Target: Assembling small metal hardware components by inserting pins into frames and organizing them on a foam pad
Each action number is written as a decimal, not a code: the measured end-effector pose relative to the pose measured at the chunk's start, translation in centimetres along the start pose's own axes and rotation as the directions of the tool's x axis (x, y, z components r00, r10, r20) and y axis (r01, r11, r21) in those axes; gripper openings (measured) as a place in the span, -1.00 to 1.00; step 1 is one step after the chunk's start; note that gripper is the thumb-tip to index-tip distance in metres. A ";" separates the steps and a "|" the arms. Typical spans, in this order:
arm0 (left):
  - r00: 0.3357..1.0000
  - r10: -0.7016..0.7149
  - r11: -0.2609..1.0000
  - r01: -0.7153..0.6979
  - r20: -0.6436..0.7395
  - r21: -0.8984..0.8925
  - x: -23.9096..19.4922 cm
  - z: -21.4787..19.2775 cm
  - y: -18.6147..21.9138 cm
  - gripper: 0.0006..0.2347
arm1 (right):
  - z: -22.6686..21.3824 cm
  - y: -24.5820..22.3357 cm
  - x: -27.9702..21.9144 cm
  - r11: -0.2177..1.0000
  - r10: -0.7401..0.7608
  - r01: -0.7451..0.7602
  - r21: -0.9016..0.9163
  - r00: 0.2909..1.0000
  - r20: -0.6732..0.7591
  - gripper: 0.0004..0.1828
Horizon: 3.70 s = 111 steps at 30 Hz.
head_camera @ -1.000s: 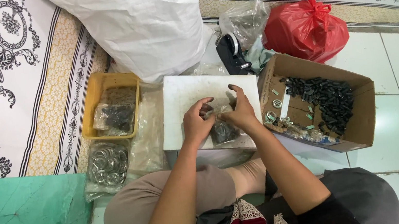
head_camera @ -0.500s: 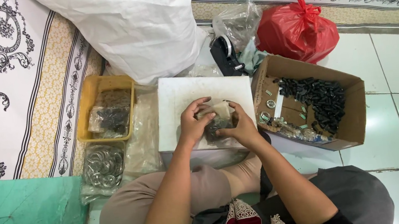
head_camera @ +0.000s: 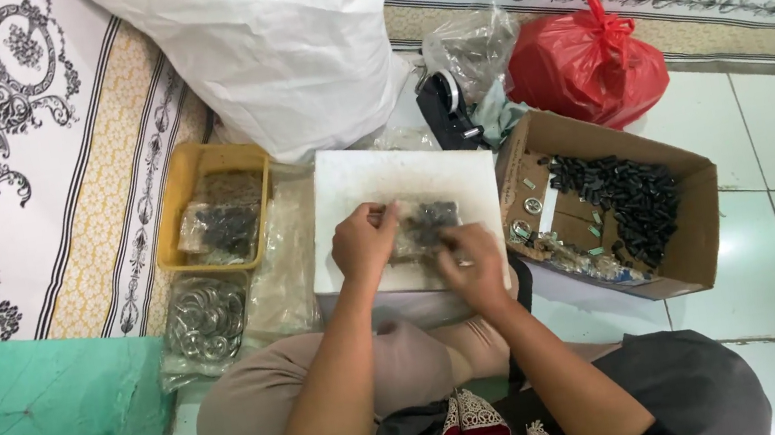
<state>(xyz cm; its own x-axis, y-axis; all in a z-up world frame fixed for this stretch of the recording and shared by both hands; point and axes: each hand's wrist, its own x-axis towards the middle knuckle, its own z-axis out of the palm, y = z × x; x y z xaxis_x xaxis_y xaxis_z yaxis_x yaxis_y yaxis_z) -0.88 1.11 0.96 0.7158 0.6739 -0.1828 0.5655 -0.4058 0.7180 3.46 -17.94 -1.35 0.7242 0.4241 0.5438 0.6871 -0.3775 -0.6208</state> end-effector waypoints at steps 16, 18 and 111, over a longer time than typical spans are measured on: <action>0.979 -0.016 0.629 0.166 0.202 -0.759 0.5 0.6 -0.5 -0.49 | 0.7 -3.1 6.6 0.233 0.796 -0.750 0.619 0.513 0.322 -0.27; 0.984 -0.121 0.618 0.179 0.132 -0.765 0.9 0.6 -0.6 -0.39 | 1.3 -3.5 6.9 0.237 0.751 -0.730 0.641 0.557 0.356 -0.36; 0.710 0.466 0.755 -0.630 0.528 0.182 -7.7 24.5 11.0 -0.83 | -16.8 19.7 -1.6 0.705 0.707 -0.584 -0.402 0.534 0.464 -0.66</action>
<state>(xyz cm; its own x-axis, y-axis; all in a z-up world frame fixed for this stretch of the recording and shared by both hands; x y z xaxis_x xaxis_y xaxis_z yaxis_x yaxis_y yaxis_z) 9.90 -23.63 -6.15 0.9880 -0.0365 -0.1503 0.0502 -0.8436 0.5347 16.84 -39.89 -4.94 0.8453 0.3417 -0.4107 0.0851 -0.8450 -0.5280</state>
